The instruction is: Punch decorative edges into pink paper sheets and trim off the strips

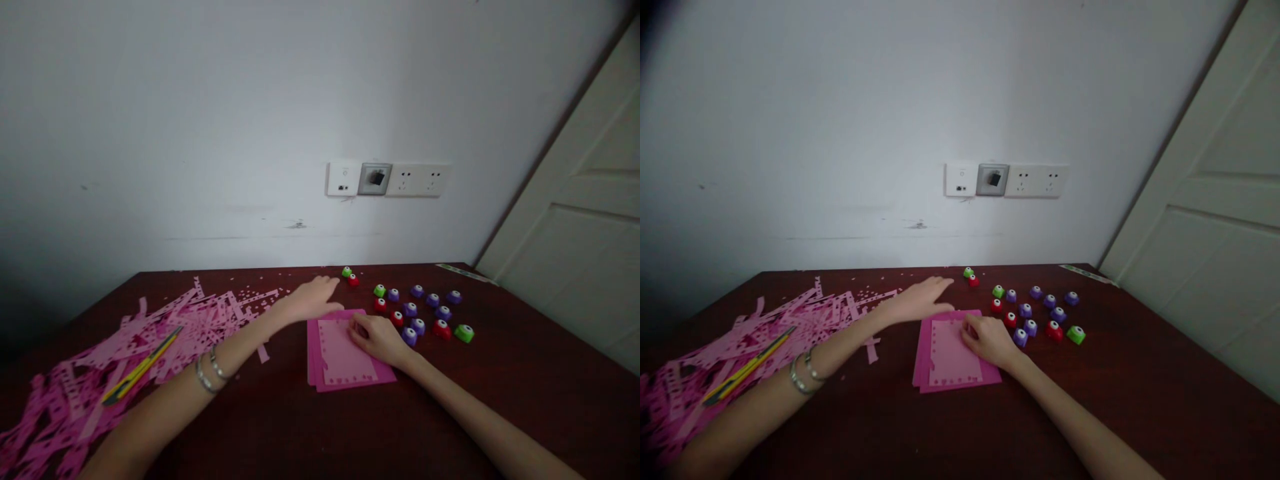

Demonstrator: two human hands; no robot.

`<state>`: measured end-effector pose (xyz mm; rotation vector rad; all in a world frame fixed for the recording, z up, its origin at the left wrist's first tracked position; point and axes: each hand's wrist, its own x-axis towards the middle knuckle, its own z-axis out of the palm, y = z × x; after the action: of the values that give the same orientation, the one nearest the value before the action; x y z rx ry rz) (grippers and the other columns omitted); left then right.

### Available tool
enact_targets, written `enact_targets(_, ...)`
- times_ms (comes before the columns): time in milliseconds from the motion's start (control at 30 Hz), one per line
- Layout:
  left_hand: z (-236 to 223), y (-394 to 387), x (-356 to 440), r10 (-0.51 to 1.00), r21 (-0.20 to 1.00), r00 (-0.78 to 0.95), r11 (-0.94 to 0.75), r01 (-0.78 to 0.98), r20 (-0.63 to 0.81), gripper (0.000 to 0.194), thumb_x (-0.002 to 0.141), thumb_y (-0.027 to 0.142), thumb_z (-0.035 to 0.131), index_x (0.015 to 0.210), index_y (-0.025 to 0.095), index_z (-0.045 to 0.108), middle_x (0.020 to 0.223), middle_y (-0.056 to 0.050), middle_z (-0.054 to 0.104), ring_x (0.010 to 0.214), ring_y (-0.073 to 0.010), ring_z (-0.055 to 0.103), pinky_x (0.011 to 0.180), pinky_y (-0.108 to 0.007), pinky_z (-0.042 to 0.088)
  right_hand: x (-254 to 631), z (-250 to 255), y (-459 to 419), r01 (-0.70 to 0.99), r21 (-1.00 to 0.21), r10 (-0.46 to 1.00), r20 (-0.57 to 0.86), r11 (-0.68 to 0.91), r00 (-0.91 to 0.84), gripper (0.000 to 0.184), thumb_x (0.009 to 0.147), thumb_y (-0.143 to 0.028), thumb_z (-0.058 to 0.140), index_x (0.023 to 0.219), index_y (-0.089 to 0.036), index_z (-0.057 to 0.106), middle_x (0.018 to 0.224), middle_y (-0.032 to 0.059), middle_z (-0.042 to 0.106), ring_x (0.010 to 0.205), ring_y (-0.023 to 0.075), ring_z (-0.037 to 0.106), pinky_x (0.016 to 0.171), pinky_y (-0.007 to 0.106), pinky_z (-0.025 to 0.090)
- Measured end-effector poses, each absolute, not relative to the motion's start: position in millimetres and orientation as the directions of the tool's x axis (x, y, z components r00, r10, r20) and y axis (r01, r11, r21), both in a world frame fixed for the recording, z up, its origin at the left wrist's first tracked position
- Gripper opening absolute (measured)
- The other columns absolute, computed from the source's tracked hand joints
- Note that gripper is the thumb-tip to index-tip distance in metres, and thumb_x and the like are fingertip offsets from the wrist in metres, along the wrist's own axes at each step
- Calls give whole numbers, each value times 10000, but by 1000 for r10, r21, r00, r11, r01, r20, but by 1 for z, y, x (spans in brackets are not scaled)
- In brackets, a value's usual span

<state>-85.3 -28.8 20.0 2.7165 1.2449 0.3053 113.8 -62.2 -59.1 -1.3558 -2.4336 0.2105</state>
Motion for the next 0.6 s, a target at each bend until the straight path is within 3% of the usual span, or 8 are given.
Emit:
enact_targets(100,14,39,-81,757,363,631,-643,674,169,412,783,335,545,1104,78,568,1026,-132,628,909,-210,576,786,-293,417,115,-59,-62,777,-314,837,238,546,-492,160,845,-293,438,786,-188,543,653,0,607,577,123,543,527,227,280)
enact_targets(167,6,76,-75,794,447,588,-586,675,153,302,753,280,571,978,85,630,882,-93,655,784,-180,585,717,-267,418,115,-60,-62,774,-317,835,245,549,-492,158,845,-292,440,778,-189,540,650,-1,605,571,122,535,526,227,278)
enact_targets(500,-37,143,-53,788,529,613,-544,652,55,292,687,236,619,945,101,647,704,-5,607,617,-114,501,605,-216,387,115,-59,-61,779,-323,843,237,537,-483,159,843,-280,444,774,-185,551,639,0,595,548,112,512,512,228,255)
enact_targets(600,-41,146,-49,771,562,635,-546,621,47,322,699,231,613,1002,124,635,731,2,609,621,-107,488,602,-208,379,116,-60,-60,774,-324,839,248,543,-485,155,844,-277,445,770,-187,547,645,-2,600,550,108,511,513,224,255)
